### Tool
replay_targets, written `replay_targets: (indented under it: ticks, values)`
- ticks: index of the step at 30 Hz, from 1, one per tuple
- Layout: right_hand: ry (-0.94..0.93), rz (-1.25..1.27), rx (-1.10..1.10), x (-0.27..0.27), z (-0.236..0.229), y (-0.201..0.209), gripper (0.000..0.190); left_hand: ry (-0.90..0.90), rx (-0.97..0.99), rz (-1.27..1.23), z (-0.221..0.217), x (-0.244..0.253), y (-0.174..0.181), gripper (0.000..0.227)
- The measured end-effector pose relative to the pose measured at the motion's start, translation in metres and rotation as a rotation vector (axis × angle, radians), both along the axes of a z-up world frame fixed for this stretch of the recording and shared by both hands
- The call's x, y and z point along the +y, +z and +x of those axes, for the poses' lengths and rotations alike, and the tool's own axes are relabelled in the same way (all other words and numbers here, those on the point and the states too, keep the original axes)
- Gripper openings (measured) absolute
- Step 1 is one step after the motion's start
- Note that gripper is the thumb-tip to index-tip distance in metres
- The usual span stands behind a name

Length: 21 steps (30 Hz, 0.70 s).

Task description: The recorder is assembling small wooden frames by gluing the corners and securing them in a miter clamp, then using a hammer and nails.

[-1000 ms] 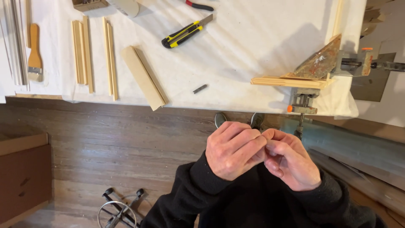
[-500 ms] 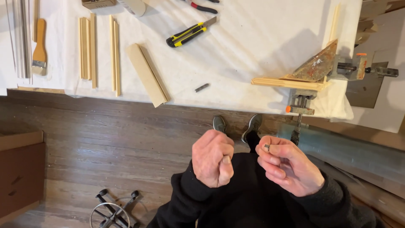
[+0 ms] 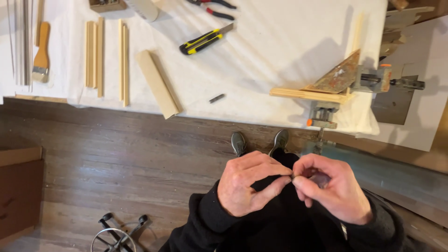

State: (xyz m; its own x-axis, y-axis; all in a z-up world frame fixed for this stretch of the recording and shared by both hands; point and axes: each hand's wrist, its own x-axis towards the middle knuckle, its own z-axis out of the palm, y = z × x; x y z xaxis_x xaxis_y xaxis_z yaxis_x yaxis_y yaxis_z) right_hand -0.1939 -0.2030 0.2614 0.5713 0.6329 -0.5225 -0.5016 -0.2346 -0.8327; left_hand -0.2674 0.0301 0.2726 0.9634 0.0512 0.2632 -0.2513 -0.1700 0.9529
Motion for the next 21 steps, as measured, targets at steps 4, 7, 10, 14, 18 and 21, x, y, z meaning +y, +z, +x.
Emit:
replay_targets:
  ticks: [4, 7, 10, 14, 18, 21]
  values:
    - [0.171, -0.234, -0.348, -0.024, 0.019, 0.007, 0.010, -0.101, 0.064, 0.066, 0.017, -0.027, -0.007, 0.018]
    - [0.287, -0.315, -0.560, -0.051, 0.043, 0.003, 0.016, -0.132, 0.038, 0.157, 0.042, -0.057, -0.017, 0.016]
    - [0.348, -0.286, -0.698, -0.083, 0.071, -0.013, 0.019, -0.121, 0.077, 0.215, 0.071, -0.091, -0.031, 0.017]
    - [0.399, -0.295, -0.776, -0.127, 0.121, -0.036, 0.020, -0.097, 0.105, 0.258, 0.117, -0.142, -0.055, 0.017]
    - [0.467, -0.203, -0.836, -0.168, 0.186, -0.062, 0.018, -0.094, 0.188, 0.256, 0.167, -0.190, -0.089, 0.016]
    - [0.528, -0.073, -0.958, -0.192, 0.244, -0.103, 0.029, -0.066, 0.184, 0.320, 0.193, -0.211, -0.132, 0.018]
